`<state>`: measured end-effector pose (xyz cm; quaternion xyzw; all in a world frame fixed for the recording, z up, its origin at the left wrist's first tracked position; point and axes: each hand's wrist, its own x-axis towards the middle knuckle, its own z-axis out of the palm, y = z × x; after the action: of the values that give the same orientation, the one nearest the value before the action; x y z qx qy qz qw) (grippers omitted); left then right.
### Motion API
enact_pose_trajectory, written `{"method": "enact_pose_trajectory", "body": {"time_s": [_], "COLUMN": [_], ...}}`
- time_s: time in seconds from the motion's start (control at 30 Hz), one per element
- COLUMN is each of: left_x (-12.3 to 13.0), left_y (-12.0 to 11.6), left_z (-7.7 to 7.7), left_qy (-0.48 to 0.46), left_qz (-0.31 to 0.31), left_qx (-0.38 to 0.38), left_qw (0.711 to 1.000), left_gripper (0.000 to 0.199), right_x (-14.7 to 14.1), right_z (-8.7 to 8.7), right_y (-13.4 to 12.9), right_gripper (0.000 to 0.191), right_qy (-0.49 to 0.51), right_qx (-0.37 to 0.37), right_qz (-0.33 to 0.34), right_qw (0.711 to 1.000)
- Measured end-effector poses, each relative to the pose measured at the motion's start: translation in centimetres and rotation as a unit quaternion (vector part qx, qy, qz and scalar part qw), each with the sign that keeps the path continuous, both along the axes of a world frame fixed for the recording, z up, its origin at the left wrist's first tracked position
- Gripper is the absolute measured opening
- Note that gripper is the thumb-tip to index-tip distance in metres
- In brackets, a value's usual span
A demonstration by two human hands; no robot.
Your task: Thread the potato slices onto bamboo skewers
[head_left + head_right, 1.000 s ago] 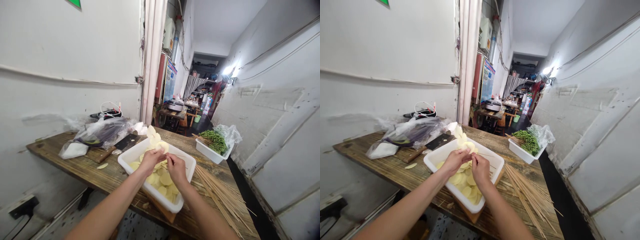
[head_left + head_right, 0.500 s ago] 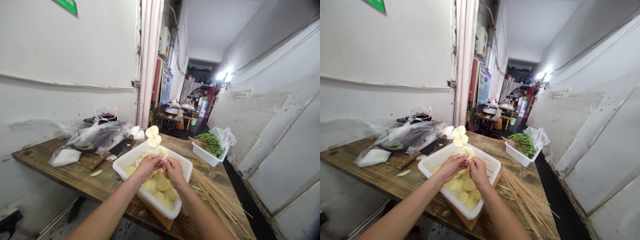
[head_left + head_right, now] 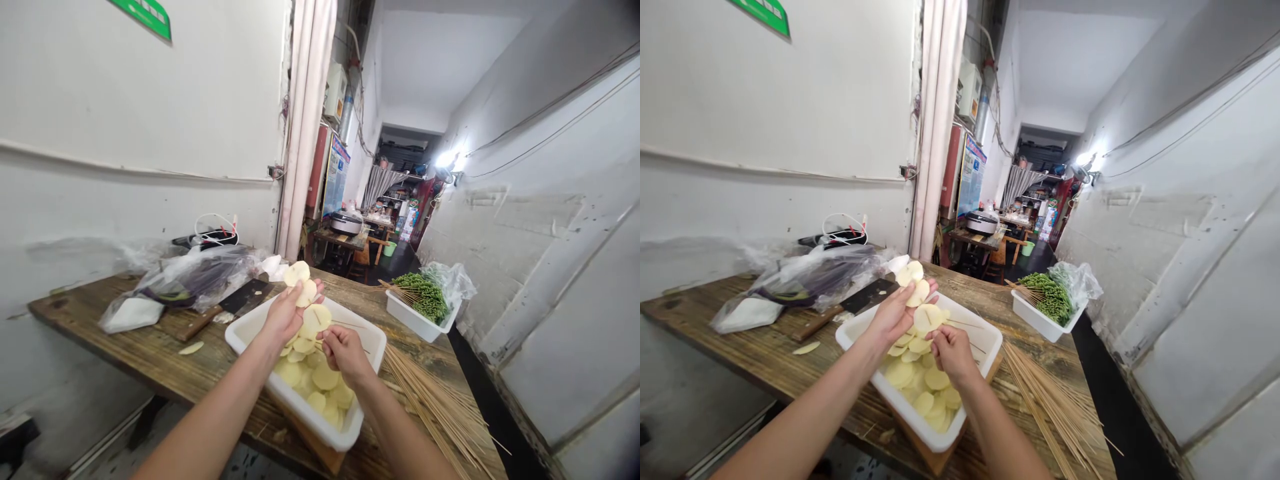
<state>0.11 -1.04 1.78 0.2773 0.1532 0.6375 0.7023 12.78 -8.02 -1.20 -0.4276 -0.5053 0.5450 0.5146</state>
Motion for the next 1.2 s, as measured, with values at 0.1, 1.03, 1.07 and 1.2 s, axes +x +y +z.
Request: {"method": "enact_pose_trajectory", "body": {"time_s": [0.1, 1.03, 1.07, 1.2], "left_x": [0.3, -2.1, -2.1, -1.8], "left_y": [-0.2, 1.6, 1.5, 1.3], "left_z": [-0.4, -0.5, -0.5, -0.5], "left_qy": [0.007, -0.060, -0.057, -0.033], "left_qz": [-0.009, 0.053, 0.056, 0.059], "left_qx": [0.002, -0.043, -0.037, -0.021], "left_qw": [1.000, 0.996, 0.996, 0.997], "left_gripper": [0.019, 0.009, 0.010, 0.016], "right_x": [0.1, 0.3, 0.3, 0.2], "right_z": [0.0, 0.1, 0.1, 0.2], "right_y": [0.0, -0.1, -0.1, -0.2], "right_gripper": [0.023, 0.024, 0.023, 0.020], "right_qy": [0.006, -0.018, -0.017, -0.020], "right_qx": [-0.010, -0.050, -0.050, -0.054], "right_qz": [-0.004, 0.046, 0.044, 0.038], "right_qw": [1.000, 0.998, 0.998, 0.998]}}
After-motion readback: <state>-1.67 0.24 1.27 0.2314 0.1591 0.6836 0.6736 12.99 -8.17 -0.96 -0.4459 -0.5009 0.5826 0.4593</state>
